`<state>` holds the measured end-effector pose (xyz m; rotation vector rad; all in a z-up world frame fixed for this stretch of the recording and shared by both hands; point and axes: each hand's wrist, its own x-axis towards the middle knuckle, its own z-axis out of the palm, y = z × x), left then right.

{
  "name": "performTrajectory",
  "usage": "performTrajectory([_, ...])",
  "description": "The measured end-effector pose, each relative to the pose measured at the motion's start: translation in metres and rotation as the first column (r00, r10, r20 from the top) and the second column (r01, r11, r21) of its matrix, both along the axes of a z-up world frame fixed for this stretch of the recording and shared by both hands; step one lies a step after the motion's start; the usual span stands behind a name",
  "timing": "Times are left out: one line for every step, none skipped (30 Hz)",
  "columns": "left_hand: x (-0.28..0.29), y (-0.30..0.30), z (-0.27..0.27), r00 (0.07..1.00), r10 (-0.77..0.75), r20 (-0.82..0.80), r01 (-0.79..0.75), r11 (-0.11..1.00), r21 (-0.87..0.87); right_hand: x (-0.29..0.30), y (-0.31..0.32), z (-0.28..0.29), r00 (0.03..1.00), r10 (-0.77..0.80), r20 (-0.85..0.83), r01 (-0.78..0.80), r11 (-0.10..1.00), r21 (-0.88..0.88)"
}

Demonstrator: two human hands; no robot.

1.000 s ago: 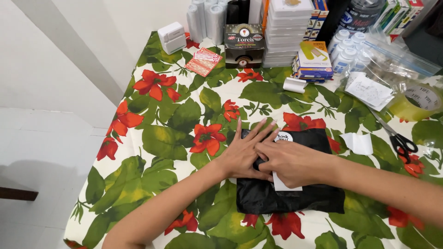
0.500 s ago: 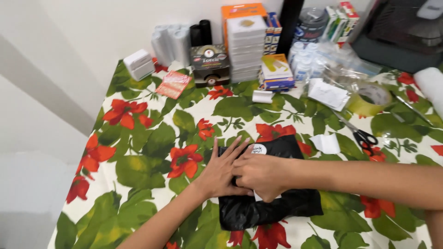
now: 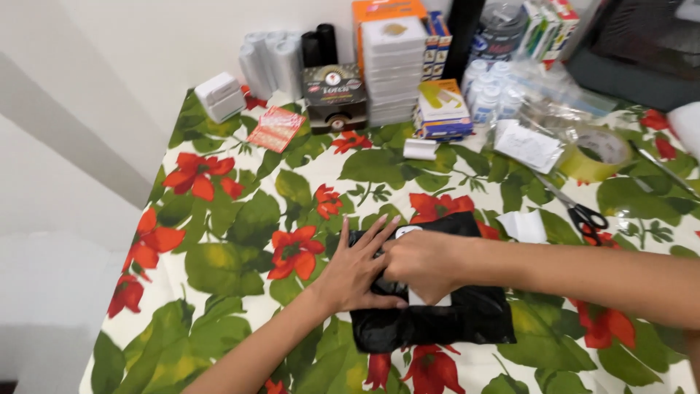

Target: Packing items into a black poly mailer and applying shipping labels to the exterior.

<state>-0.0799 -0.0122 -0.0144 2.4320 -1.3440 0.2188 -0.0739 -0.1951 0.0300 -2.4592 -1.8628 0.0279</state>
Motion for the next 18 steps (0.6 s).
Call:
performTrajectory([0.000, 0.001, -0.002, 1.000, 0.017, -0.010, -0.016, 1.000, 0.002, 0.000, -0.003, -0.001, 1.000, 0.017, -0.010, -0.016, 1.000, 0.002])
performTrajectory([0.000, 0.001, -0.003, 1.000, 0.016, 0.016, -0.016, 1.000, -0.008, 0.000, -0.007, -0.002, 1.000, -0.019, 0.004, 0.019, 0.999, 0.035])
performTrajectory([0.000, 0.000, -0.005, 0.999, 0.015, 0.042, -0.014, 1.000, -0.017, 0.000, -0.012, -0.003, 0.998, -0.056, 0.016, 0.054, 0.996, 0.067])
performTrajectory([-0.001, 0.000, -0.005, 0.999, 0.024, 0.033, -0.023, 1.000, -0.018, -0.003, -0.014, 0.007, 0.999, -0.047, 0.007, 0.046, 0.997, 0.066])
performTrajectory([-0.002, -0.001, -0.004, 0.998, 0.036, 0.053, -0.035, 0.999, -0.014, -0.007, -0.017, 0.017, 0.986, -0.124, -0.113, 0.124, 0.992, -0.006])
performTrajectory([-0.002, -0.002, -0.003, 0.996, 0.046, 0.080, -0.046, 0.999, -0.011, -0.009, -0.020, 0.028, 0.953, -0.208, -0.220, 0.193, 0.977, -0.088])
performTrajectory([-0.001, -0.002, -0.003, 0.996, 0.053, 0.076, -0.052, 0.999, -0.013, -0.012, -0.017, 0.042, 0.954, -0.202, -0.222, 0.187, 0.978, -0.090])
performTrajectory([-0.002, -0.001, -0.003, 0.996, 0.049, 0.079, -0.048, 0.999, -0.014, -0.015, -0.015, 0.056, 0.931, -0.273, -0.244, 0.235, 0.956, -0.173])
performTrajectory([-0.002, -0.001, -0.003, 0.996, 0.045, 0.081, -0.044, 0.999, -0.015, -0.018, -0.013, 0.069, 0.903, -0.343, -0.258, 0.278, 0.925, -0.258])
performTrajectory([-0.002, -0.001, -0.003, 0.996, 0.045, 0.078, -0.044, 0.999, -0.013, -0.018, -0.014, 0.067, 0.902, -0.342, -0.262, 0.277, 0.926, -0.257])
performTrajectory([-0.002, 0.000, -0.003, 0.996, 0.044, 0.074, -0.043, 0.999, -0.013, -0.018, -0.015, 0.065, 0.902, -0.351, -0.250, 0.273, 0.915, -0.298])
performTrajectory([-0.002, -0.001, -0.002, 0.996, 0.041, 0.073, -0.040, 0.999, -0.013, -0.018, -0.017, 0.064, 0.902, -0.361, -0.236, 0.271, 0.901, -0.339])
performTrajectory([-0.003, -0.001, 0.000, 0.997, 0.040, 0.073, -0.039, 0.999, -0.013, -0.018, -0.017, 0.066, 0.902, -0.362, -0.236, 0.273, 0.901, -0.339])
performTrajectory([-0.003, 0.000, 0.001, 0.997, 0.042, 0.069, -0.041, 0.999, -0.010, -0.019, -0.017, 0.068, 0.897, -0.385, -0.215, 0.288, 0.881, -0.374])
performTrajectory([-0.004, 0.000, 0.003, 0.997, 0.044, 0.066, -0.044, 0.999, -0.008, -0.019, -0.017, 0.070, 0.893, -0.407, -0.194, 0.304, 0.861, -0.409])
performTrajectory([-0.003, 0.000, 0.002, 0.997, 0.046, 0.065, -0.046, 0.999, -0.007, -0.022, -0.018, 0.074, 0.893, -0.406, -0.194, 0.302, 0.861, -0.409])
performTrajectory([-0.002, 0.001, 0.001, 0.997, 0.046, 0.062, -0.046, 0.999, -0.006, -0.024, -0.019, 0.077, 0.890, -0.412, -0.197, 0.312, 0.863, -0.397])
performTrajectory([-0.002, 0.001, -0.001, 0.997, 0.047, 0.056, -0.047, 0.999, -0.005, -0.027, -0.021, 0.081, 0.886, -0.417, -0.203, 0.319, 0.865, -0.387])
